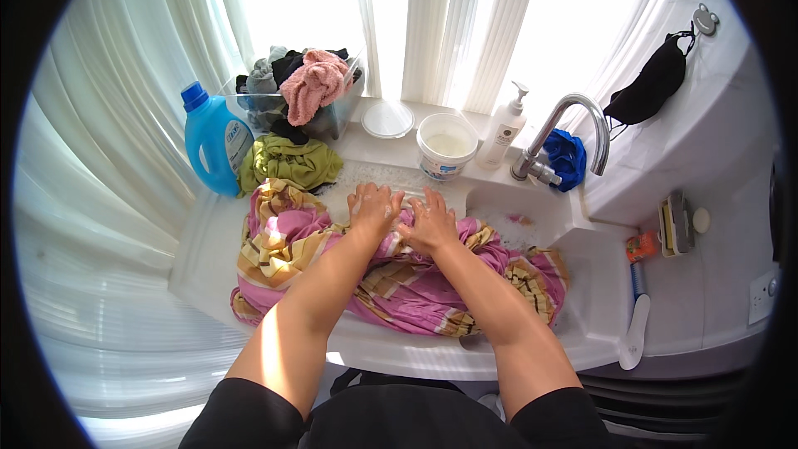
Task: The person washes a garment in a sink using a washboard, rubbing the fabric against the board and dipping it into soapy water.
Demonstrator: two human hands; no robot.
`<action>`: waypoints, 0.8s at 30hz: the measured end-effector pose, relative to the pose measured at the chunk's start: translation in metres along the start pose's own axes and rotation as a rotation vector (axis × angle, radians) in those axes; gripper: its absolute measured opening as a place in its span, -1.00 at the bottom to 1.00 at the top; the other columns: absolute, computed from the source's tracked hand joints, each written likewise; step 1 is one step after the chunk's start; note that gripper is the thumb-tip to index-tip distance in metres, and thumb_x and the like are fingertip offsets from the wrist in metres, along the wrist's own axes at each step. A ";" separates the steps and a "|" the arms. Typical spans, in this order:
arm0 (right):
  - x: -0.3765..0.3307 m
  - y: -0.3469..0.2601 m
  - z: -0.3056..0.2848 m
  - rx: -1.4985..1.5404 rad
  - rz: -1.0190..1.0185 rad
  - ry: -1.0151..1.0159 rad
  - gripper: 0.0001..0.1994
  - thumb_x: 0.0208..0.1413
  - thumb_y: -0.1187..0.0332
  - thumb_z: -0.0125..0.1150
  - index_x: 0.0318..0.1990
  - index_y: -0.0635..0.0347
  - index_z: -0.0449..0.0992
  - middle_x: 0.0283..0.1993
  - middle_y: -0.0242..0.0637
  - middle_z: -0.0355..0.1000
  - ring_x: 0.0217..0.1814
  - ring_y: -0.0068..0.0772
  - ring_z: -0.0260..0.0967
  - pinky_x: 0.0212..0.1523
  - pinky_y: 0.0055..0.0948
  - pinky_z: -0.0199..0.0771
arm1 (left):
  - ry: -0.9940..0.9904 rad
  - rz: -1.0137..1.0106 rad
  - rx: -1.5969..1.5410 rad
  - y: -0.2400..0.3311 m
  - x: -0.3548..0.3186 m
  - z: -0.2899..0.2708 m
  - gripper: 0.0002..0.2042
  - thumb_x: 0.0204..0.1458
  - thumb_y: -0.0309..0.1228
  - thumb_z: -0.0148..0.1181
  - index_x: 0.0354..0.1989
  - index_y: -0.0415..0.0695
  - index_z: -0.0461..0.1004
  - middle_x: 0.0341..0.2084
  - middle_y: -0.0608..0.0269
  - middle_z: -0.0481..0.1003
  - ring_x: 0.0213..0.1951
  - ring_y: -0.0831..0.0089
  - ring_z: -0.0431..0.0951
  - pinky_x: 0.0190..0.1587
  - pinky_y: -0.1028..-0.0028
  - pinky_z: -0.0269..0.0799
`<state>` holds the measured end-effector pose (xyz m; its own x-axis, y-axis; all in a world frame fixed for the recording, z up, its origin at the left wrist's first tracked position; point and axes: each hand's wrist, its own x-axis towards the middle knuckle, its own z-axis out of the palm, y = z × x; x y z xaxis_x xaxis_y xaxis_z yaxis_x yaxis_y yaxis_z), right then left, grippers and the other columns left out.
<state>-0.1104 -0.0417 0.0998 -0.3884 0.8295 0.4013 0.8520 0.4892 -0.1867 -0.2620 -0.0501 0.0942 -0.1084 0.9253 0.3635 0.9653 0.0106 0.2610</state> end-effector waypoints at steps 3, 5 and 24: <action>-0.008 -0.013 -0.037 0.247 0.086 -0.437 -0.37 -0.11 -0.10 0.19 0.04 0.17 0.49 0.04 -0.03 0.47 0.07 -0.04 0.41 0.08 0.07 0.29 | -0.133 -0.031 -0.054 0.008 -0.015 -0.022 -0.52 0.18 0.08 -0.02 -0.37 -0.09 0.64 -0.34 0.04 0.57 -0.13 0.08 0.50 -0.03 -0.01 0.29; -0.029 -0.018 -0.079 0.282 -0.127 -0.617 -0.32 -0.21 -0.07 0.29 0.06 0.18 0.46 -0.01 -0.05 0.48 0.02 -0.06 0.42 0.00 0.05 0.26 | -0.279 0.083 -0.116 0.010 -0.055 -0.047 -0.53 0.11 0.10 0.06 -0.26 -0.09 0.63 -0.38 0.08 0.55 -0.11 0.06 0.51 0.06 -0.04 0.21; -0.059 0.003 -0.085 0.272 -0.035 -0.595 -0.28 -0.10 -0.17 0.27 0.20 0.00 0.40 0.14 -0.09 0.34 0.24 -0.03 0.27 0.29 0.41 -0.08 | -0.260 0.214 -0.201 0.020 -0.070 -0.058 -0.54 0.07 0.12 0.11 -0.33 -0.08 0.61 -0.35 0.08 0.54 -0.11 0.04 0.51 0.21 -0.24 0.04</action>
<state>-0.0548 -0.1119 0.1515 -0.6089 0.7810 -0.1393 0.7464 0.5045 -0.4339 -0.2483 -0.1369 0.1255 0.1788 0.9641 0.1962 0.8911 -0.2432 0.3832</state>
